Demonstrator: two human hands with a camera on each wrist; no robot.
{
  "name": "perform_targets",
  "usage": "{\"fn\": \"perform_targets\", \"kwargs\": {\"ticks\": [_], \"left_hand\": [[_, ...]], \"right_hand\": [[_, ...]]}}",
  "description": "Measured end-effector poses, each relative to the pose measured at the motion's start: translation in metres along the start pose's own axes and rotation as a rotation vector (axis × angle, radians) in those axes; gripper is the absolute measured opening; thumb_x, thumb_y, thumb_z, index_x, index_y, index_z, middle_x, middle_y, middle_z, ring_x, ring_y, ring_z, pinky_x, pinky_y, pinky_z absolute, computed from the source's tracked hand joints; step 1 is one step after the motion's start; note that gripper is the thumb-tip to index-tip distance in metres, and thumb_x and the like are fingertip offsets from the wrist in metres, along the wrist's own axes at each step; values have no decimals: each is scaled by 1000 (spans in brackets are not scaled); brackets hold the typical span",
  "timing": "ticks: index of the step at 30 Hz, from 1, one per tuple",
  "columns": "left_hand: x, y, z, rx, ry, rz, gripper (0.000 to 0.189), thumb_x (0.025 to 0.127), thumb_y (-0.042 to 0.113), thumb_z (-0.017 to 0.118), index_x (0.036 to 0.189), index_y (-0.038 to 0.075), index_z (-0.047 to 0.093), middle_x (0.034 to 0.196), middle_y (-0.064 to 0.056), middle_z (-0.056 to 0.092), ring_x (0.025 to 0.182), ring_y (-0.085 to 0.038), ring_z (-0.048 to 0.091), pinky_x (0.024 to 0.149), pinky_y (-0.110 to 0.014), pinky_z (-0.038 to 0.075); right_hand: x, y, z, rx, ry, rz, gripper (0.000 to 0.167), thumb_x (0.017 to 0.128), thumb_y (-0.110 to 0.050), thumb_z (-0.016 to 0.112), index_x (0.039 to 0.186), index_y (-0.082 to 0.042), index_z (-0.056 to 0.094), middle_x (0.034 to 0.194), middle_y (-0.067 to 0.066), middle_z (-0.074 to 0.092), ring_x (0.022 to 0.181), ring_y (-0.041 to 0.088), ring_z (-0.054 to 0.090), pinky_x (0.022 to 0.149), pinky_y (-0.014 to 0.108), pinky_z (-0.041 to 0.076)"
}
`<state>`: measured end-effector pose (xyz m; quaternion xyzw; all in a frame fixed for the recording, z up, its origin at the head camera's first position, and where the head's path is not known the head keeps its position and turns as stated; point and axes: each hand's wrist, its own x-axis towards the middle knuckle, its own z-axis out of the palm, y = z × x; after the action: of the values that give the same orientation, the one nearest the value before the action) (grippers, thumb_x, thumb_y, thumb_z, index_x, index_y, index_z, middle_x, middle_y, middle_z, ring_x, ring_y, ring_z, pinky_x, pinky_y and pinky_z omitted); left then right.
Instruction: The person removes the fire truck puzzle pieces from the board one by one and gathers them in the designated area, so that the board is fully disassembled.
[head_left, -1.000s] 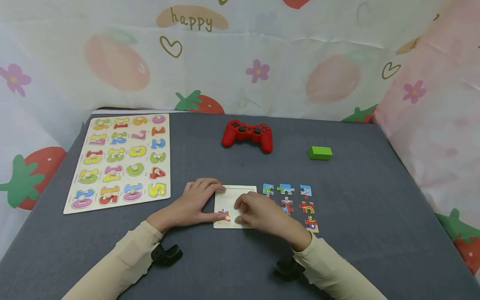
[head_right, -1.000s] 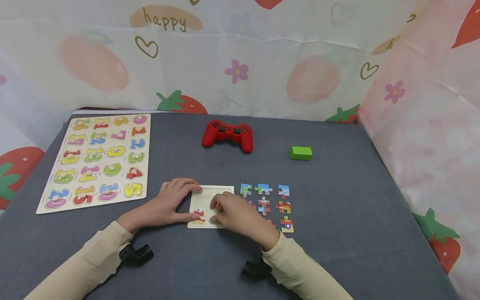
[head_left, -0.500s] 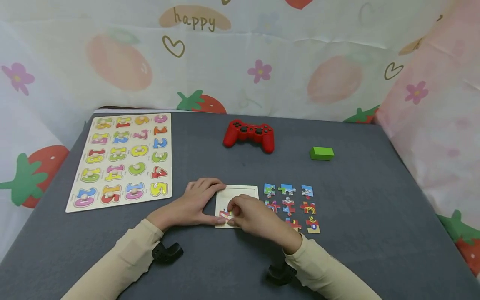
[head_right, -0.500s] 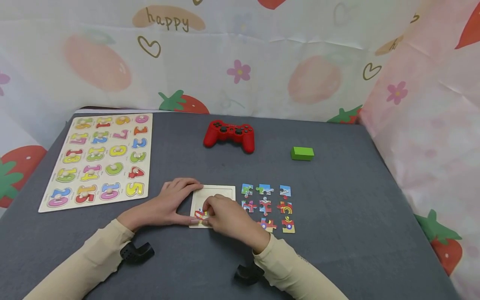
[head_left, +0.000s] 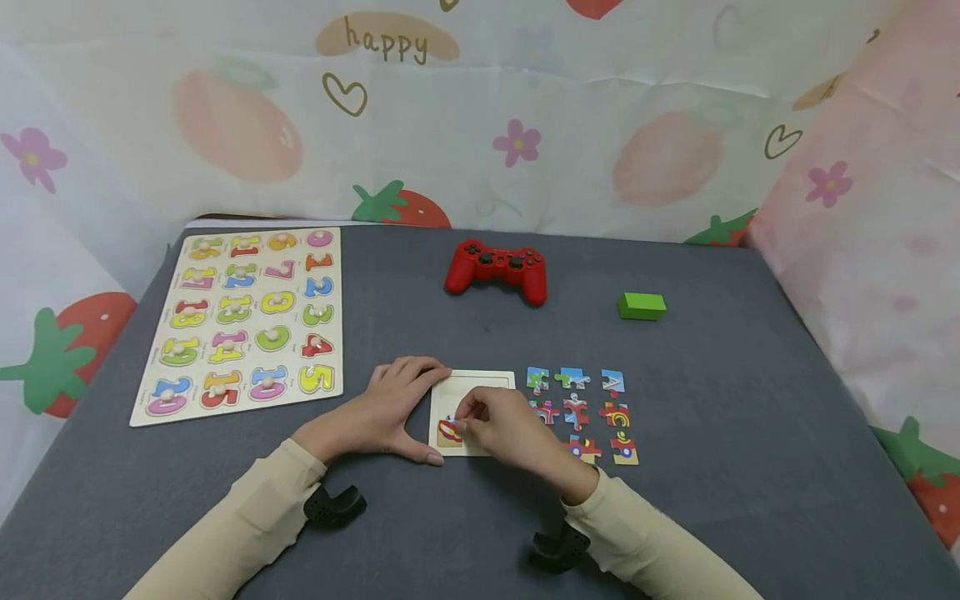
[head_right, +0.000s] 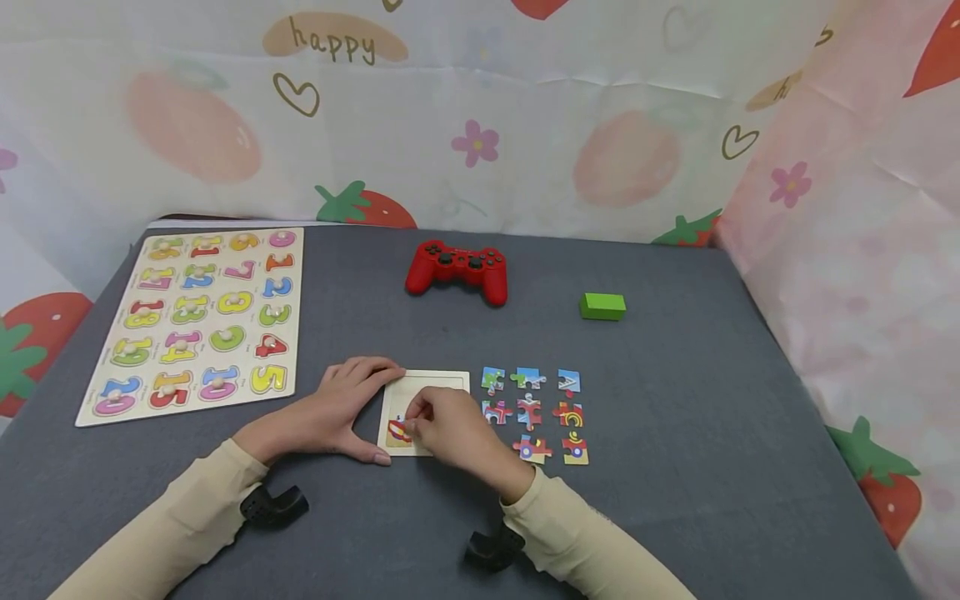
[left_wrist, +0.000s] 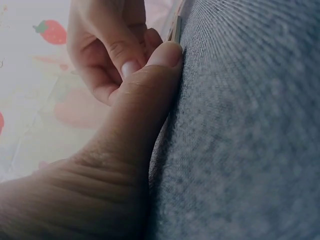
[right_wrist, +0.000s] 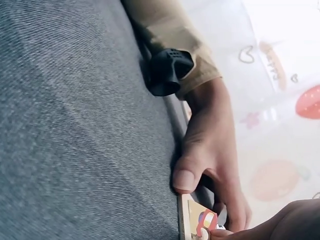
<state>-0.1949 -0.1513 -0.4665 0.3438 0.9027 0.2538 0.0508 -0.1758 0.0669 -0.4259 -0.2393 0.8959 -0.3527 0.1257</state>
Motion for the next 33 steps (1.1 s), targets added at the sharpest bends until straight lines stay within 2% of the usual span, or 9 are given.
{"fn": "perform_targets", "kwargs": {"ticks": [5,10,15,19,24,29,33], "left_hand": [[1,0,0,3,-4,-9,105,66,73,70,146,14,36,142,-3,37,133,-20,28,103,-49,24],[1,0,0,7,-13,-17,106,66,74,69,147,16,35,142,-2,36,133,-20,27,102,-48,24],[1,1,0,0,-25,-24,106,66,73,70,147,16,34,143,-2,36,133,-20,26,103,-48,24],[1,2,-1,-9,-29,-27,106,66,72,71,147,15,34,143,-3,36,133,-21,27,103,-49,23],[1,2,-1,-12,-28,-28,105,66,70,72,147,15,34,143,-3,36,134,-22,27,103,-50,23],[1,2,0,-9,-28,-27,105,66,71,71,147,15,35,143,-3,36,134,-21,27,103,-50,23],[1,3,-1,-8,-28,-29,105,66,71,72,147,15,35,143,-3,36,133,-21,27,102,-49,23]], "right_hand": [[1,-1,-8,33,-17,40,6,87,-10,69,82,-12,67,75,-5,62,67,7,54,61,23,43],[-4,1,-32,56,-13,147,4,87,-12,70,84,-12,67,78,-3,64,68,11,55,60,26,45],[-17,17,-58,53,-44,212,4,88,-13,69,85,-10,67,79,1,66,69,12,56,62,28,47],[-31,31,-72,29,-83,244,4,88,-12,69,84,-10,67,80,0,65,69,13,56,64,29,48],[-43,41,-76,18,-124,272,5,86,-11,70,82,-8,68,74,-1,64,64,12,52,58,28,44],[-48,45,-74,1,-135,249,7,84,-5,69,78,-7,67,67,-1,60,60,11,48,54,28,40],[-49,45,-73,-7,-134,242,8,84,-2,68,77,-6,66,67,-1,60,60,11,49,54,29,40]]}}
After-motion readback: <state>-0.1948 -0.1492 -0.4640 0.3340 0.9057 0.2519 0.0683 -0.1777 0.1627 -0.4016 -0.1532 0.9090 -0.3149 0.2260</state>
